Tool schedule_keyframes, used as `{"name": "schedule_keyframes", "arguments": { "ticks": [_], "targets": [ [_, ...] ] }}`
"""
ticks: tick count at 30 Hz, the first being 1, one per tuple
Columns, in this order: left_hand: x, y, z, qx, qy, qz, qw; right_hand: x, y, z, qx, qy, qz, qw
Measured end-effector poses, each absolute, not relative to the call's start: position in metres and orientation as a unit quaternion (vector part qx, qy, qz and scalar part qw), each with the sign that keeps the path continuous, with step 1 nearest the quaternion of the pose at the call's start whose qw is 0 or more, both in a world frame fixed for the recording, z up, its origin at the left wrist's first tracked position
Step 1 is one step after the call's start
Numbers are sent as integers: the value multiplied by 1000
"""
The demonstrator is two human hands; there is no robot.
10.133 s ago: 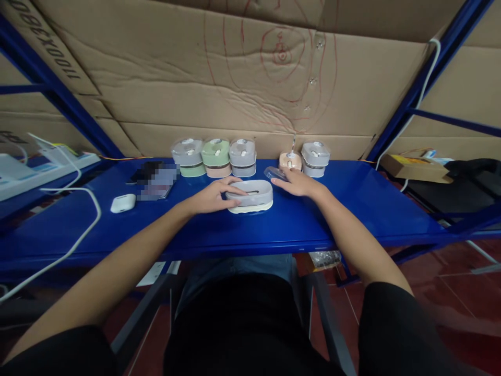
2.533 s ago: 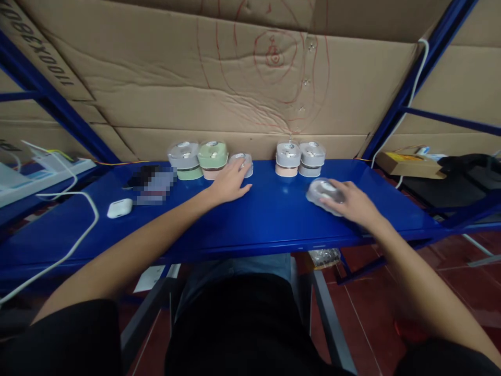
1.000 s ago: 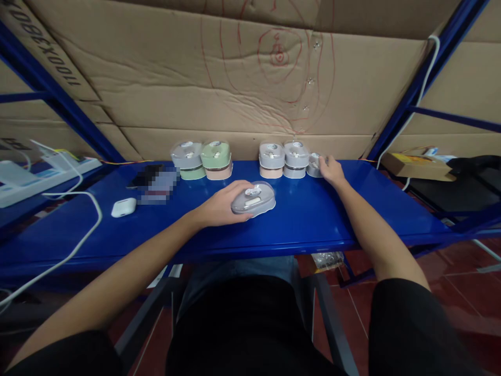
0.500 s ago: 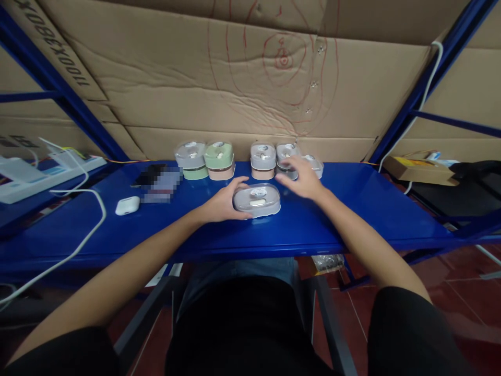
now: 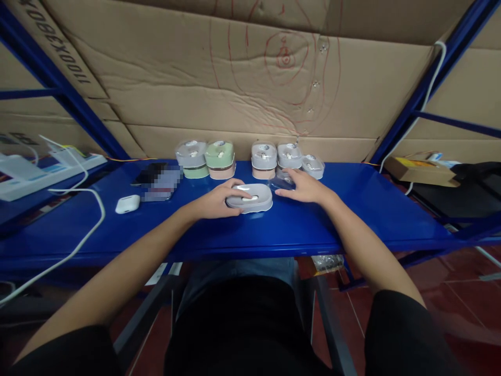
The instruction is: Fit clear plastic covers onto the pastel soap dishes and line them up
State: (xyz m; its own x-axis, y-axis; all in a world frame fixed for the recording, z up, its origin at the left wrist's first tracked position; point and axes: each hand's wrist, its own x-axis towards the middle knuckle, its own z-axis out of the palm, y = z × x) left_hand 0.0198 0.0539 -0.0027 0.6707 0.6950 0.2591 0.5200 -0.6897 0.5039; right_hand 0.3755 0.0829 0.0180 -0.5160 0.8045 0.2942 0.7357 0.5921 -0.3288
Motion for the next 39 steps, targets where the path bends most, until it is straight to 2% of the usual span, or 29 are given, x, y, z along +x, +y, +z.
{"name": "schedule_keyframes", "arguments": {
  "ticks": [3, 11, 15, 20, 23, 29, 33, 39],
  "targets": [
    [20, 52, 0, 890, 333, 234, 204, 386, 94, 14, -457, -866, 113, 166],
    [16, 55, 7, 878, 344, 271, 195, 386, 100, 8, -453, -872, 119, 141],
    [1, 61, 12, 845, 428, 293, 132, 389, 101, 9, -457, -871, 126, 128],
    [-26, 77, 12, 814, 522, 232, 105, 395, 102, 10, -480, -862, 127, 105],
    [-30, 79, 12, 819, 510, 233, 122, 396, 102, 11, -487, -858, 135, 97],
    [-11, 54, 20, 838, 420, 314, 150, 393, 100, 14, -479, -858, 146, 110],
    [5, 43, 12, 882, 324, 276, 203, 393, 99, 16, -488, -854, 147, 104],
    [12, 49, -2, 898, 292, 250, 215, 391, 97, 18, -487, -853, 147, 112]
  ]
}}
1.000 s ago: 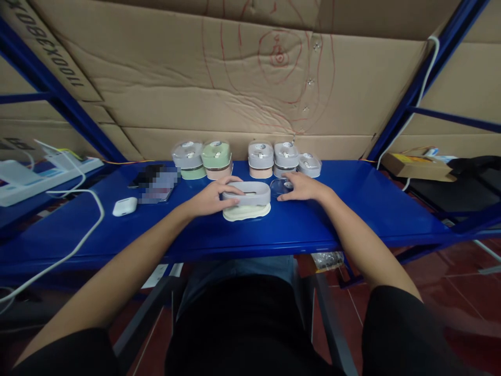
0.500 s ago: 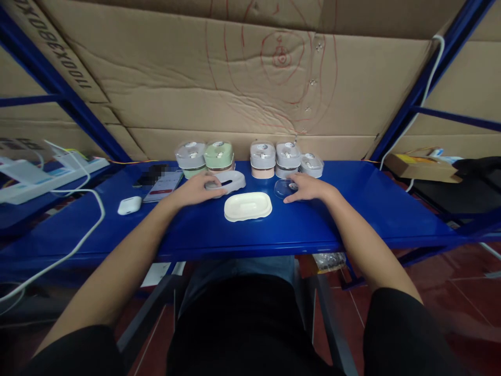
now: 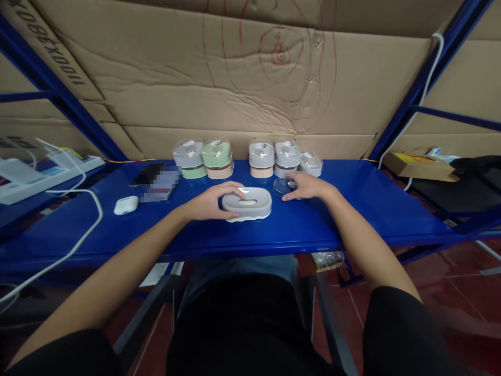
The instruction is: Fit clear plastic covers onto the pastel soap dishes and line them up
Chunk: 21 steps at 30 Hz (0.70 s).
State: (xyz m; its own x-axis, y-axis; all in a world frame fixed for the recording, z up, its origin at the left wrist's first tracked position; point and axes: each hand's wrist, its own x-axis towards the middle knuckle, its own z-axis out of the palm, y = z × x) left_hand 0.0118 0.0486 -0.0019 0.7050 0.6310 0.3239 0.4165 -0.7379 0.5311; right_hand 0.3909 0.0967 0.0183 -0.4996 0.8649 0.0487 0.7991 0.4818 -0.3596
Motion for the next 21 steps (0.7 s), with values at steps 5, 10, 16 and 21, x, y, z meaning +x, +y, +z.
{"name": "schedule_keyframes", "arguments": {
  "ticks": [5, 10, 16, 21],
  "targets": [
    [14, 41, 3, 901, 308, 228, 202, 384, 90, 24, -494, -844, 121, 172],
    [23, 27, 3, 907, 336, 198, 159, 374, 80, 27, -460, -844, 104, 255],
    [34, 30, -12, 878, 354, 215, 241, 345, 59, 28, -341, -892, 111, 275],
    [38, 40, -26, 825, 379, 274, 319, 316, 46, 20, -333, -906, 113, 234]
  ]
}}
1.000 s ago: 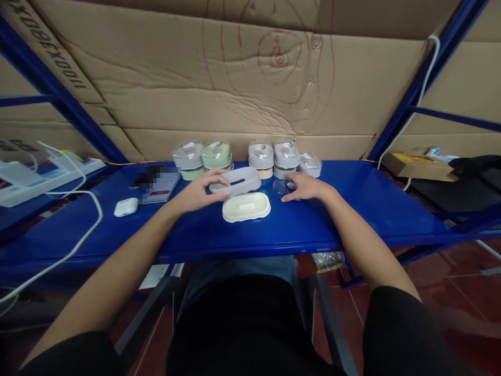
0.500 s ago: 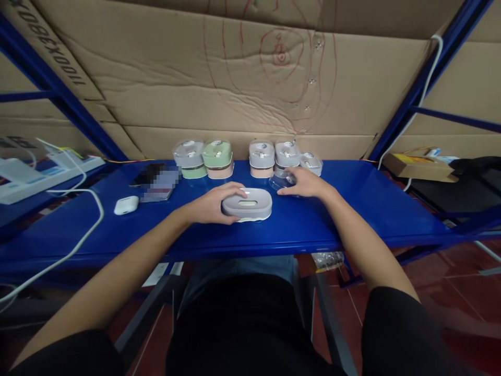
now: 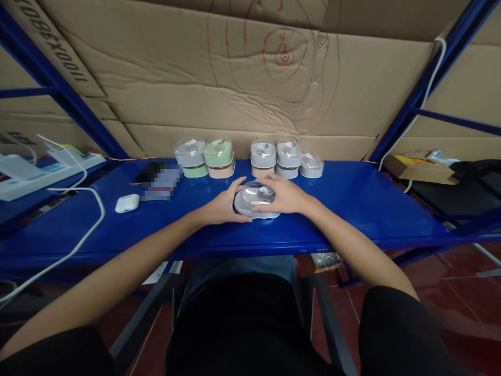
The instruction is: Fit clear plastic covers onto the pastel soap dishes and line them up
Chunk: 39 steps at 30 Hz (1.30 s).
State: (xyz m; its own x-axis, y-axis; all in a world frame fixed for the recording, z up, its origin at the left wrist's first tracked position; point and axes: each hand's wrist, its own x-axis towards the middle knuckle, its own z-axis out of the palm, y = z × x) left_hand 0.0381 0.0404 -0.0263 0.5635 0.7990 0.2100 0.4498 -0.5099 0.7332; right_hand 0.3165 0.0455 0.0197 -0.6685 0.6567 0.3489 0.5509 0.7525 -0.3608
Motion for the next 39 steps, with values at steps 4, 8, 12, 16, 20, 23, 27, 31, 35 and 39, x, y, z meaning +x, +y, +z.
{"name": "schedule_keyframes", "arguments": {
  "ticks": [4, 8, 12, 16, 20, 23, 27, 31, 35, 39],
  "targets": [
    [39, 44, -32, 807, 377, 296, 345, 304, 44, 15, -344, -909, 111, 206],
    [39, 44, -29, 807, 391, 289, 336, 300, 45, 17, -330, -917, 118, 189],
    [39, 43, -27, 814, 383, 295, 322, 299, 42, 19, -335, -919, 105, 180],
    [39, 45, -29, 815, 382, 298, 318, 295, 39, 18, -335, -922, 73, 180],
    [39, 46, -28, 812, 391, 293, 320, 297, 41, 17, -337, -921, 88, 172],
    [39, 44, -26, 819, 397, 286, 300, 310, 46, 15, -318, -925, 126, 166],
    [36, 38, -19, 833, 396, 272, 275, 335, 56, 13, -290, -921, 185, 180],
    [23, 41, 8, 848, 382, 325, 171, 362, 62, 31, -299, -907, 214, 204],
    [8, 72, 44, 821, 444, 359, -14, 400, 75, 57, -356, -865, 184, 302],
    [9, 113, 53, 803, 527, 267, -82, 436, 113, 53, -525, -696, 27, 488]
  ]
}}
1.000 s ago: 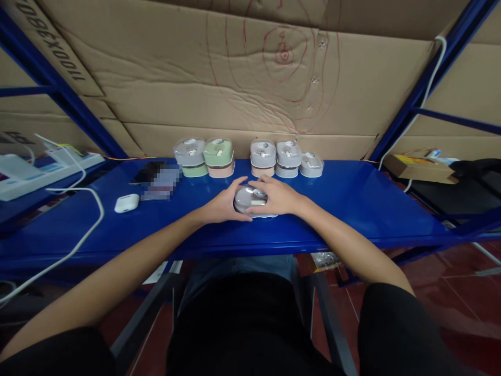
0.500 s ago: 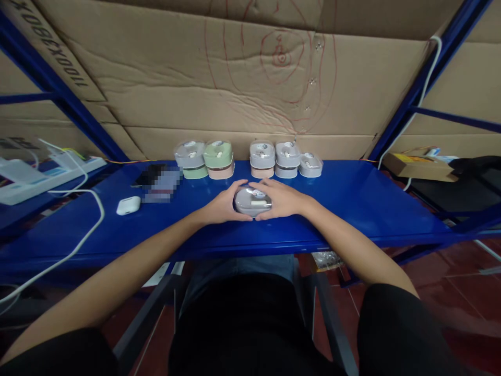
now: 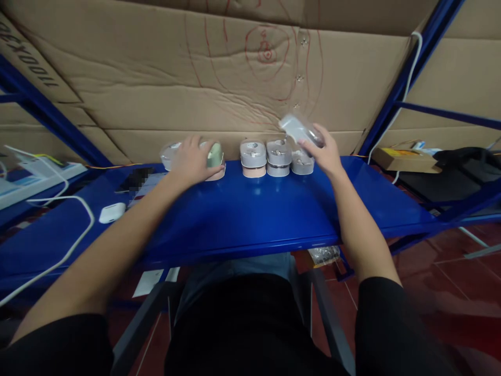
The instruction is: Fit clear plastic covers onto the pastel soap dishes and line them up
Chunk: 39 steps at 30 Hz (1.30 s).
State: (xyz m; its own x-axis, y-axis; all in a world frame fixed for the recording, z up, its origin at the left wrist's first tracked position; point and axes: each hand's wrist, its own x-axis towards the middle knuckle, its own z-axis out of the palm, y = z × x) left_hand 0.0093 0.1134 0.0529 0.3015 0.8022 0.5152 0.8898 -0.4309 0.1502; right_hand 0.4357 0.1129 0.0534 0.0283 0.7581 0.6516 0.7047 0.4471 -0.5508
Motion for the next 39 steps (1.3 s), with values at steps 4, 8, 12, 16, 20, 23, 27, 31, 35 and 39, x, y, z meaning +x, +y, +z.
{"name": "schedule_keyframes", "arguments": {
  "ticks": [4, 8, 12, 16, 20, 23, 27, 31, 35, 39],
  "targets": [
    [21, 131, 38, -771, -589, -226, 90, 448, 145, 25, -644, -578, -36, 499],
    [25, 129, 29, -773, -588, -223, 87, 442, 155, 6, -696, -563, -36, 444],
    [27, 122, 28, -780, -579, -210, 111, 436, 161, 1, -715, -567, -32, 407],
    [32, 113, 28, -786, -573, -164, 161, 435, 168, -1, -731, -567, -23, 379],
    [30, 109, 31, -786, -563, -189, 172, 437, 170, -3, -715, -577, -21, 394],
    [19, 106, 36, -788, -531, -264, 165, 442, 169, 0, -703, -576, -36, 416],
    [10, 86, 35, -830, -391, -372, 144, 441, 154, 18, -673, -565, -108, 465],
    [18, 57, 17, -908, -227, -341, 86, 406, 118, 37, -497, -705, -98, 497],
    [31, 43, -4, -947, -147, -284, 39, 353, 85, 35, -308, -879, 99, 349],
    [32, 46, -12, -942, -166, -289, -30, 324, 71, 18, -256, -921, 176, 235]
  ]
}}
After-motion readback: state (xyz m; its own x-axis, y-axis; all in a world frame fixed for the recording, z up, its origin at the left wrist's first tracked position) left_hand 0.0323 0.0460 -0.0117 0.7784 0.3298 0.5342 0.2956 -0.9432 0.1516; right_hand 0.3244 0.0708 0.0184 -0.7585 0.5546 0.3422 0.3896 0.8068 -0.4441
